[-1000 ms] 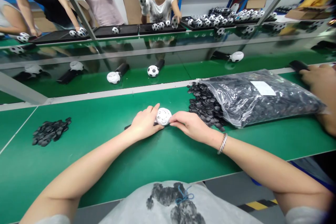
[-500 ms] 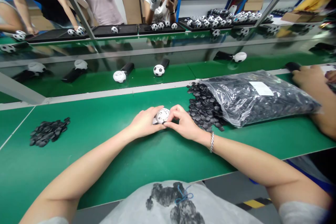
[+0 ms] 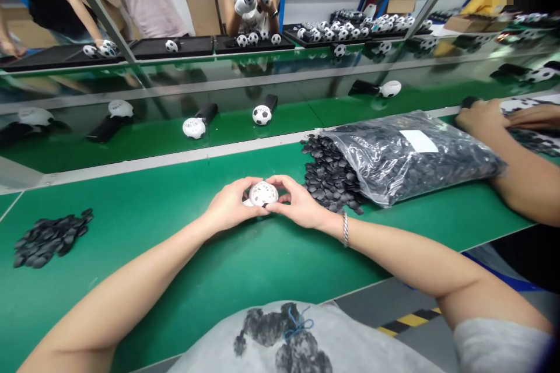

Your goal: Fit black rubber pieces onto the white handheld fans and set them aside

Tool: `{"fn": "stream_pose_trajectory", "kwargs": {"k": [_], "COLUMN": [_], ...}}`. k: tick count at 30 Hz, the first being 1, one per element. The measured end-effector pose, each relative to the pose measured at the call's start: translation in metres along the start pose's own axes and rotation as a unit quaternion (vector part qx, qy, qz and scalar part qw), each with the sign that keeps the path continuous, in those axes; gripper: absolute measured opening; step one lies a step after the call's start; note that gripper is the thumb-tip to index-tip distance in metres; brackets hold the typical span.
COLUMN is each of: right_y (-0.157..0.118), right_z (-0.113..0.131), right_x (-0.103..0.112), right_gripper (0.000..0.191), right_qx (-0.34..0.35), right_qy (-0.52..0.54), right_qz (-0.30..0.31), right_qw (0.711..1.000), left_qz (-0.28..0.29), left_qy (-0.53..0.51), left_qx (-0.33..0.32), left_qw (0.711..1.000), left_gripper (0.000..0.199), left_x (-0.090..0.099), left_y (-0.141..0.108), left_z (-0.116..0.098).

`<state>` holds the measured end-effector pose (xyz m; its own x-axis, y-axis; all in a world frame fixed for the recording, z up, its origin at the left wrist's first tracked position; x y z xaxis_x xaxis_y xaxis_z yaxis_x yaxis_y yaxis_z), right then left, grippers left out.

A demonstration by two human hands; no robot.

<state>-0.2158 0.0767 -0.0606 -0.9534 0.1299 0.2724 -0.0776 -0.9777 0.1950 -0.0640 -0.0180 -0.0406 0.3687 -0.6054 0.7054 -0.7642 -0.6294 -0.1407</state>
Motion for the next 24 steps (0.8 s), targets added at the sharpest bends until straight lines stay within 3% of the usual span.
{"fn": "stream_pose_trajectory", "kwargs": {"k": [6, 15, 19, 21, 24], "right_y": [0.003, 0.000, 0.008, 0.013, 0.017], "right_z": [-0.007, 0.005, 0.002, -0.001, -0.008], "right_x": [0.005, 0.001, 0.026, 0.050, 0.083], "right_gripper": [0.054, 0.044, 0.032, 0.018, 0.015], "right_qx": [-0.005, 0.021, 0.029, 0.021, -0.055], "right_qy": [0.027, -0.042, -0.131, -0.270, -0.484], "right_qz": [0.022, 0.024, 0.036, 0.028, 0.016], "right_qw": [0.999, 0.999, 0.990, 0.962, 0.873], "left_qz": [0.000, -0.009, -0.006, -0.004, -0.004], "left_qy": [-0.007, 0.030, 0.043, 0.036, 0.041], "left_qx": [0.006, -0.004, 0.012, 0.024, 0.028], "left_qw": [1.000, 1.000, 0.999, 0.999, 0.999], "left_gripper": [0.063, 0.058, 0.061, 0.065, 0.069], "left_x": [-0.001, 0.001, 0.001, 0.001, 0.002], "left_y": [0.000, -0.002, -0.003, -0.003, -0.002], "left_z": [-0.001, -0.004, -0.005, -0.004, -0.004]}}
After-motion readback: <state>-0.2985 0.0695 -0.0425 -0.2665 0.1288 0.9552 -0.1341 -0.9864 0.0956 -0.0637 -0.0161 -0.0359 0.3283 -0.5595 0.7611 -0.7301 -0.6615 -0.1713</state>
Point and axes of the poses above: each hand's wrist, its own y-axis towards the middle knuckle, its own x-axis out of the back of the hand, z = x × y, the point moved 1 cm from there along y, towards the middle knuckle, and after that the axes turned 6 degrees about x, right-handed, at the moved point
